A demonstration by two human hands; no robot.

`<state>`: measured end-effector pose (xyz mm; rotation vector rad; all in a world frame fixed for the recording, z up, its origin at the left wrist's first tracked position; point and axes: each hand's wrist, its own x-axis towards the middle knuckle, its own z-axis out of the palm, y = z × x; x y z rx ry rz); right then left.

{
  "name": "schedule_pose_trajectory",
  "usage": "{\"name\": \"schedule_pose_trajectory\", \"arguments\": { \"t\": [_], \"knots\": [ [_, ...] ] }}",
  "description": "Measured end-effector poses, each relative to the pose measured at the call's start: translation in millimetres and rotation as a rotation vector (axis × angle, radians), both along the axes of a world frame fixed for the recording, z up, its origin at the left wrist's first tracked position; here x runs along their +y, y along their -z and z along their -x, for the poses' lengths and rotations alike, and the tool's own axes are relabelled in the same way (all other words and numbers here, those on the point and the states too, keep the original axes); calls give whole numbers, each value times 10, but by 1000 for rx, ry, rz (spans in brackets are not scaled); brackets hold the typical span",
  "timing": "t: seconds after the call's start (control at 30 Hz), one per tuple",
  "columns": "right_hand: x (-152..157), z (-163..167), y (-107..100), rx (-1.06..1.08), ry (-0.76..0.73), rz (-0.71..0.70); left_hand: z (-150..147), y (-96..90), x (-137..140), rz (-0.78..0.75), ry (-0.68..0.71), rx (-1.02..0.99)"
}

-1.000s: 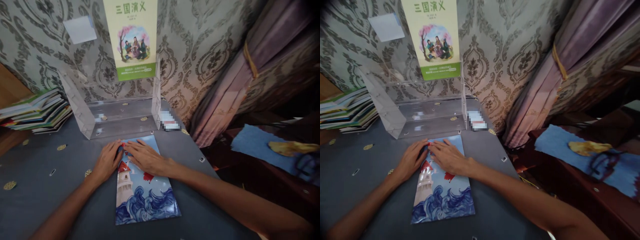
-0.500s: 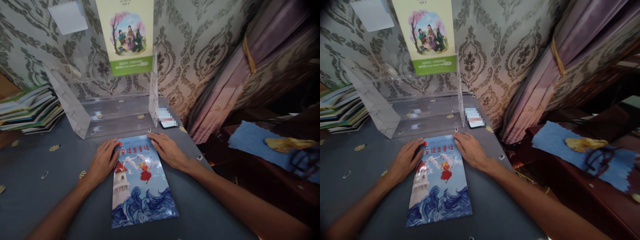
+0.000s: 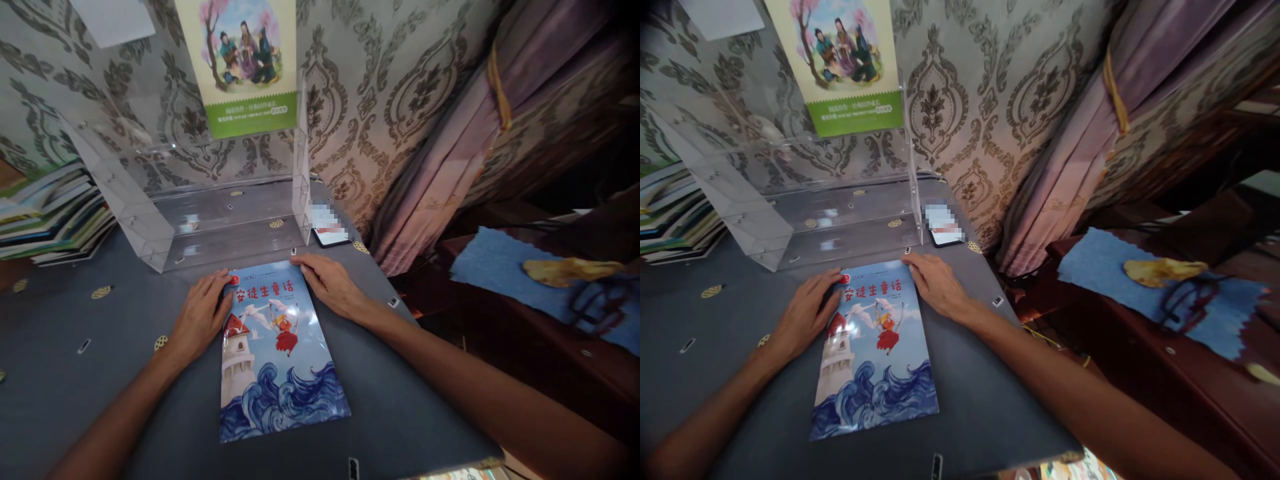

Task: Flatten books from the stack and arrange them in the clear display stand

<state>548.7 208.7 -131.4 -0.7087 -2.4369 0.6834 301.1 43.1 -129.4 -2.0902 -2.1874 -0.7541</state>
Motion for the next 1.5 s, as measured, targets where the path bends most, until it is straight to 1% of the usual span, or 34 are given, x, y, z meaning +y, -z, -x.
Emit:
{"name": "schedule_pose_trajectory", "arguments": {
  "t": [0.1,0.23,0.33,0.43,0.53,0.67,0.83,0.97,1.07,1.2,1.37,1.5],
  "knots": [
    [-4,-7,-7,1,1,-11,5,-35,-2,2,8,18],
    [2,-7,-11,-34,42,-21,13,-96,-1,17,26,44],
    [13,-1,6,-32,26,-38,-3,-136,17,83,54,55],
    [21,10,32,-25,15,-57,-80,-177,59,164,104,86],
    [30,23,54,-43,12,-89,-248,-223,117,212,215,110],
    [40,23,74,-43,-1,-127,-586,-275,119,235,421,129],
    [51,12,94,-37,-3,-145,-964,-319,-109,192,642,149],
    [59,11,92,-56,-6,-160,-1113,-361,-308,187,756,93],
    [55,11,82,-70,-9,-168,-1159,-386,-377,157,799,50],
    [54,16,85,-64,-10,-182,-1174,-390,-383,128,828,45],
    [71,13,110,-43,-27,-212,-1175,-380,-375,110,845,112],
    [67,10,105,-39,-19,-208,-1179,-381,-383,112,847,184]
  ]
}}
